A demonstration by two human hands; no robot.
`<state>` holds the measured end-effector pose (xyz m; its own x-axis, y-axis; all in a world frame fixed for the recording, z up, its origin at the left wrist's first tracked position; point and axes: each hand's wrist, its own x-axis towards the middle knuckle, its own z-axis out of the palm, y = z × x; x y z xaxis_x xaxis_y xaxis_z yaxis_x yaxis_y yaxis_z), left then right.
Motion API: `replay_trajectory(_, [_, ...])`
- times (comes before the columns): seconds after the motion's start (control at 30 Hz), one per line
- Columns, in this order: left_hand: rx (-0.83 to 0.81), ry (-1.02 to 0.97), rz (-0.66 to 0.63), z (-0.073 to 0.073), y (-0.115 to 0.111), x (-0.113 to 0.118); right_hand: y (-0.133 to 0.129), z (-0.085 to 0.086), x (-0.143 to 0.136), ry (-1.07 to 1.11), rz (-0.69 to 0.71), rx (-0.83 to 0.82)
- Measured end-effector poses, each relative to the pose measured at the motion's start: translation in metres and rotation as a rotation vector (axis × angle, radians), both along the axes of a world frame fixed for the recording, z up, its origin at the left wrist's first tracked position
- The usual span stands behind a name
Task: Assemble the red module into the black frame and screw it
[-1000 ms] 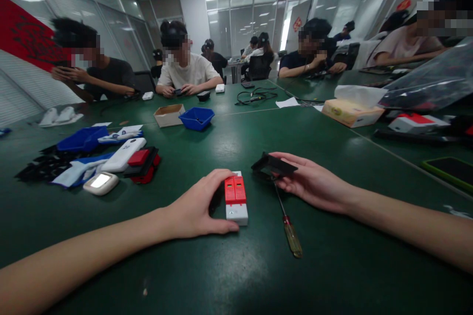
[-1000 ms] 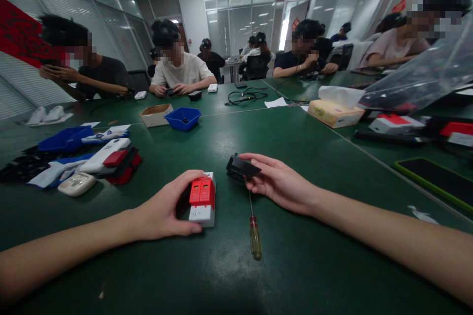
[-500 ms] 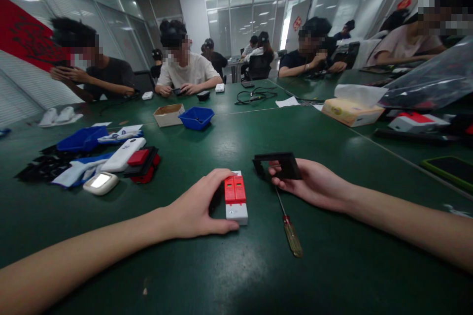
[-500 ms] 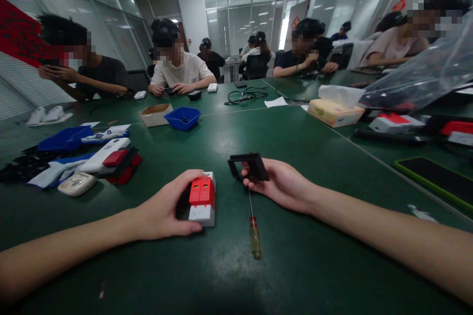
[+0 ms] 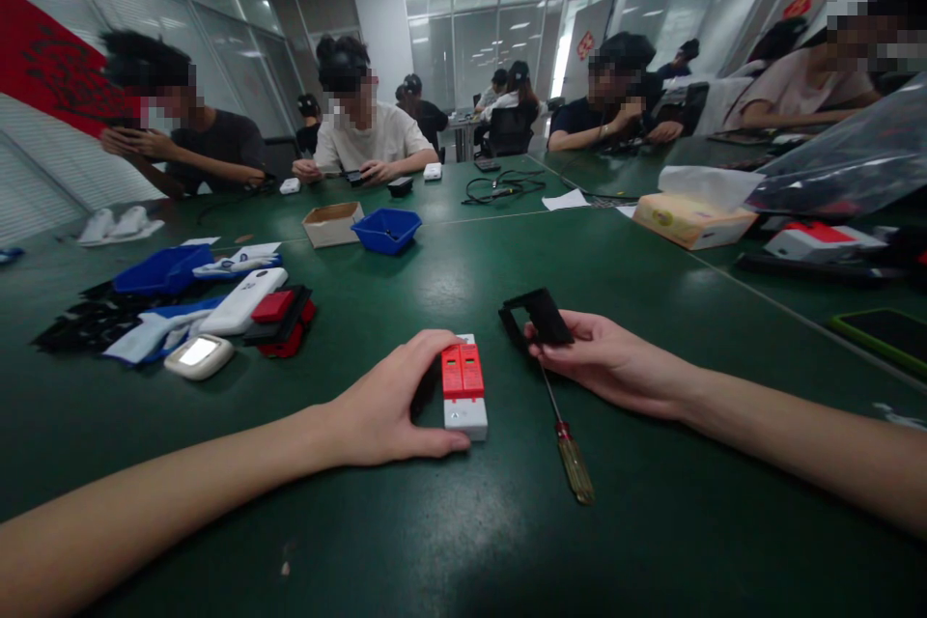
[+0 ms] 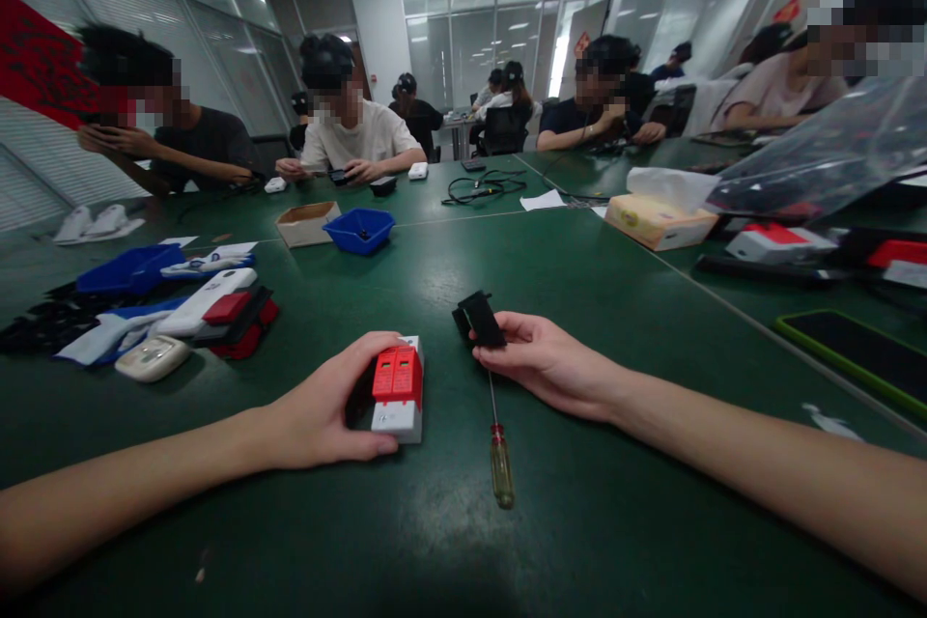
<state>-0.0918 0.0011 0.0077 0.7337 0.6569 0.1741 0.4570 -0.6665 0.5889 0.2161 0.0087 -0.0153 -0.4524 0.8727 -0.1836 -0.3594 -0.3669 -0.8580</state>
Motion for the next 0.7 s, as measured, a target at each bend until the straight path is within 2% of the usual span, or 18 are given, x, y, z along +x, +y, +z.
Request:
replay_trajectory(0.17, [-0.012, -0.007, -0.014, -0.004, 0.003, -0.002, -0.003, 0.0, 0.001, 0.047, -0.027, 0.027])
replay_trajectory(0.4, [-0.019, 0.002, -0.035, -0.003, 0.004, -0.003, -0.01, 0.007, -0.003, 0.136, 0.172, 0.099])
replay_trajectory(0.7, [0.016, 0.007, -0.036, -0.005, 0.001, 0.001, -0.013, 0.007, -0.01, 0.076, 0.226, 0.038])
